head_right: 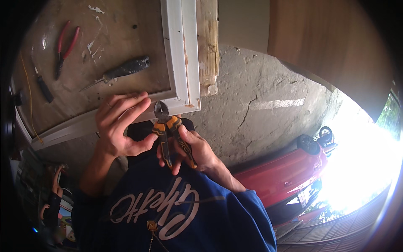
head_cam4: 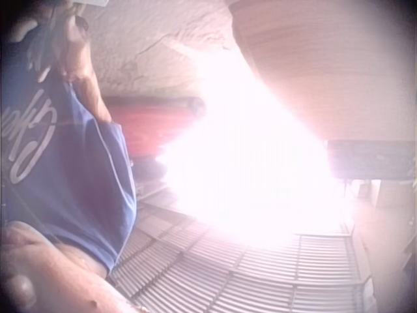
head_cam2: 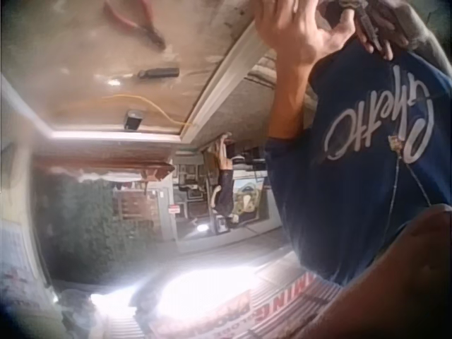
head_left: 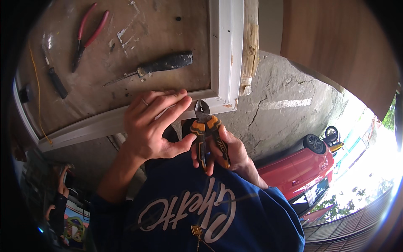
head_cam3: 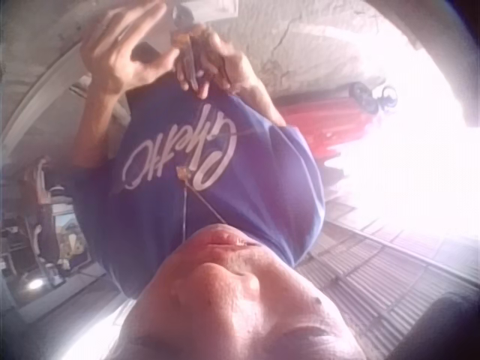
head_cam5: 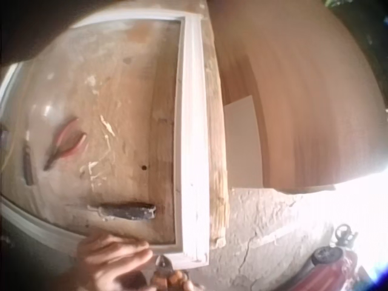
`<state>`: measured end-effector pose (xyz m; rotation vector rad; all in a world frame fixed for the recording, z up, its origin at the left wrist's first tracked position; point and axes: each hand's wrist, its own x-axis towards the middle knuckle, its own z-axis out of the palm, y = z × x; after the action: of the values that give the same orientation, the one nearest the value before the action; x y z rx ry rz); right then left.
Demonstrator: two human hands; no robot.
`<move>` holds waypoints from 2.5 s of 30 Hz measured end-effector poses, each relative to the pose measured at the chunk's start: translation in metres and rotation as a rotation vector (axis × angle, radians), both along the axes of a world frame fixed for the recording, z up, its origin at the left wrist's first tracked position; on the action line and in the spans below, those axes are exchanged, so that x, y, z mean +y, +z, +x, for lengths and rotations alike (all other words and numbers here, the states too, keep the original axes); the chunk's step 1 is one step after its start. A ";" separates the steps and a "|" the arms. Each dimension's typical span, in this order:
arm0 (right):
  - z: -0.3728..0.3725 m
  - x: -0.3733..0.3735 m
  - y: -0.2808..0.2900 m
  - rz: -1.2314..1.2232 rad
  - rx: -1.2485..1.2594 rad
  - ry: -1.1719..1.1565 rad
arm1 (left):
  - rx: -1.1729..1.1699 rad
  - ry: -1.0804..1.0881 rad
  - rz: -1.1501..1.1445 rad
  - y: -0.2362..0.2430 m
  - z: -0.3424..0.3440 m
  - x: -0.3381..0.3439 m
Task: The person walks through a garage and places a smartphone on a workbench. They then use pliers to repeatedly press and adjust the white frame of a window pane resting on the bench.
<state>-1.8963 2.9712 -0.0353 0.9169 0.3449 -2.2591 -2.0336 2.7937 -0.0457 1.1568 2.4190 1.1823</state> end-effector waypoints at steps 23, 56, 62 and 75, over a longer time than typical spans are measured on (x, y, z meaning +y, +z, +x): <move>-0.061 0.027 0.091 0.308 0.014 0.255 | -0.220 0.077 0.154 0.005 -0.011 -0.010; -0.207 0.137 0.049 0.047 -0.151 0.997 | 0.072 1.647 -0.439 -0.010 0.043 0.149; -0.225 0.117 0.073 0.176 -0.279 1.077 | 0.028 1.656 -0.357 -0.012 0.046 0.148; -0.237 0.062 0.107 0.538 -0.548 1.078 | 0.004 1.643 -0.302 -0.016 0.049 0.145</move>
<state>-2.1333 3.0329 0.0715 1.1716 0.9380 -0.8965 -1.9845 2.9383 -0.0617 -1.2321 3.1517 0.8327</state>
